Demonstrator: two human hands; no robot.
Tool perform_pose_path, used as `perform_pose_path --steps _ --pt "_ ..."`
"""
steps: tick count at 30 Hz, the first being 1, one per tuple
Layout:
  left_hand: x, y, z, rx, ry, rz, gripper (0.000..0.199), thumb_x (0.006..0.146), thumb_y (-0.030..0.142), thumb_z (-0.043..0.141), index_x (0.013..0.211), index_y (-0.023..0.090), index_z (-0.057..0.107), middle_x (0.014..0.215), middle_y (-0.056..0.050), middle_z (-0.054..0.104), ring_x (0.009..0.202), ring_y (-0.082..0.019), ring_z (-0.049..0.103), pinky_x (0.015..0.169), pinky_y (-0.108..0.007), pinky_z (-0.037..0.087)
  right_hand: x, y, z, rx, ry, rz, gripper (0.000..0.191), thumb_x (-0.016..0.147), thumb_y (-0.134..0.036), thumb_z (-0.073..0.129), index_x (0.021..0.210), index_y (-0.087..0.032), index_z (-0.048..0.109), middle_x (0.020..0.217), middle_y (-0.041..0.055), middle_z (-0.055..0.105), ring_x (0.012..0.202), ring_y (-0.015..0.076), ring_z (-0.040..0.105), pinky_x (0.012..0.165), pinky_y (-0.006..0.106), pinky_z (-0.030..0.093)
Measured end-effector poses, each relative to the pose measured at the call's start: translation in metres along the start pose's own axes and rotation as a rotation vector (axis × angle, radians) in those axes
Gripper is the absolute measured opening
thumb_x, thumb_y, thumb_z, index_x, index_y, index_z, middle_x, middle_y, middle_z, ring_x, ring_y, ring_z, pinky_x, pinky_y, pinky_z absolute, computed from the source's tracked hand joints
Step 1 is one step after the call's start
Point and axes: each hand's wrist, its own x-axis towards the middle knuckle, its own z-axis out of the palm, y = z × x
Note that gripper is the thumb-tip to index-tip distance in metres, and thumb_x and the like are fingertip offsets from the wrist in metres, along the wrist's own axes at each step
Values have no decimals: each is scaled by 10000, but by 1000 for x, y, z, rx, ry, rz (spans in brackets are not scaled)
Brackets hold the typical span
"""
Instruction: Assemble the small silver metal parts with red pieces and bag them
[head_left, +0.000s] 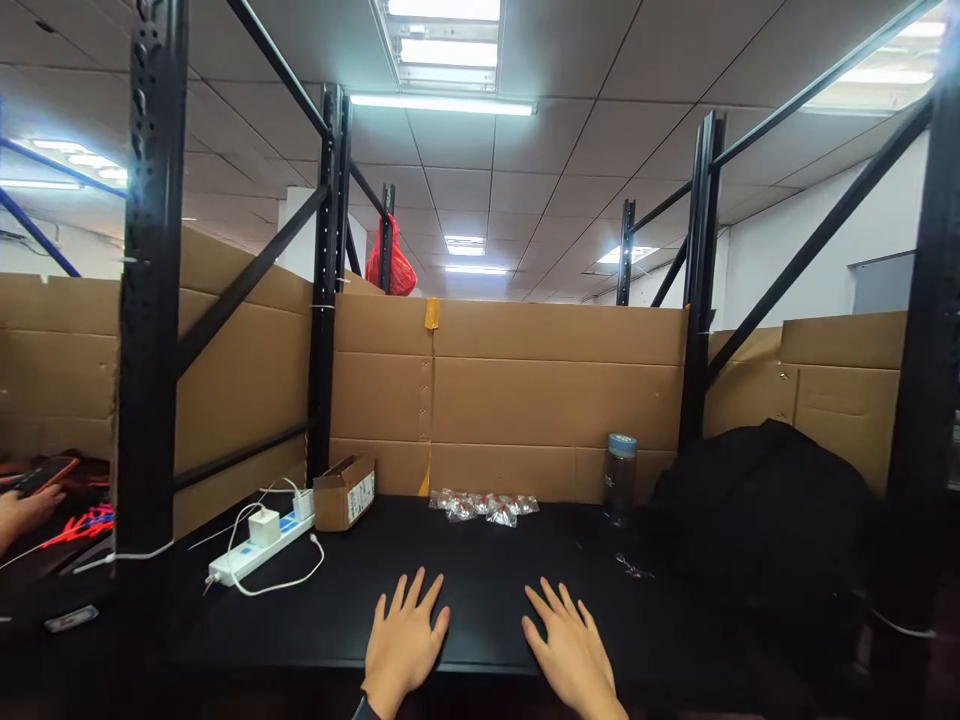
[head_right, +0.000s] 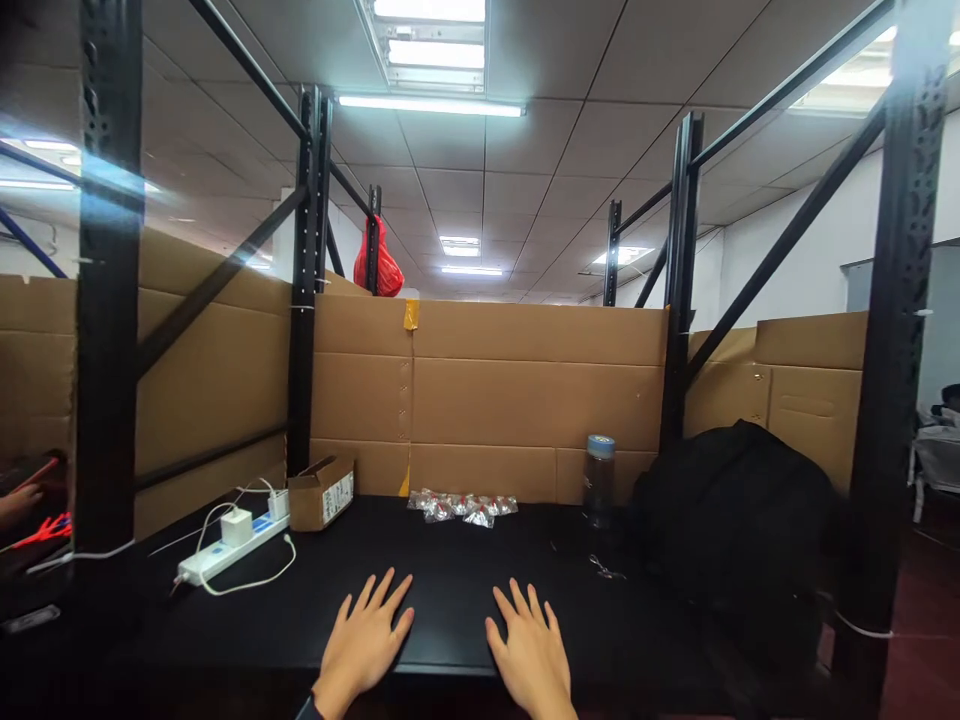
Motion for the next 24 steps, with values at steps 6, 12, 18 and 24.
perform_pose_path --steps 6,12,18,24 --pt "-27 -5 3 -15 107 9 542 957 467 369 1485 382 461 1601 -1 369 1490 -330 291 1178 -586 196 -24 -2 1 -29 87 14 517 979 -547 353 1447 -389 506 1549 -14 434 1455 318 380 1165 532 284" --pt "-59 -5 6 -47 231 7 509 984 378 338 1462 345 511 1569 23 424 1461 -307 337 1179 -501 231 -55 11 12 -14 175 -20 530 1006 -545 307 1479 -367 465 1564 -22 421 1460 293 370 1159 485 293" --pt "-74 -19 24 -63 296 86 501 1010 371 307 1448 302 540 1553 10 454 1430 -270 374 1166 -428 245 -74 27 26 -17 228 -80 522 1006 -522 354 1492 -357 451 1582 -13 405 1455 269 371 1193 461 224" --pt "-67 -32 47 -31 465 143 450 989 335 385 1372 301 619 1476 -6 551 1338 -264 484 1107 -417 295 -73 39 44 -33 372 -146 485 996 -435 426 1473 -366 477 1541 -10 471 1400 267 445 1158 443 262"
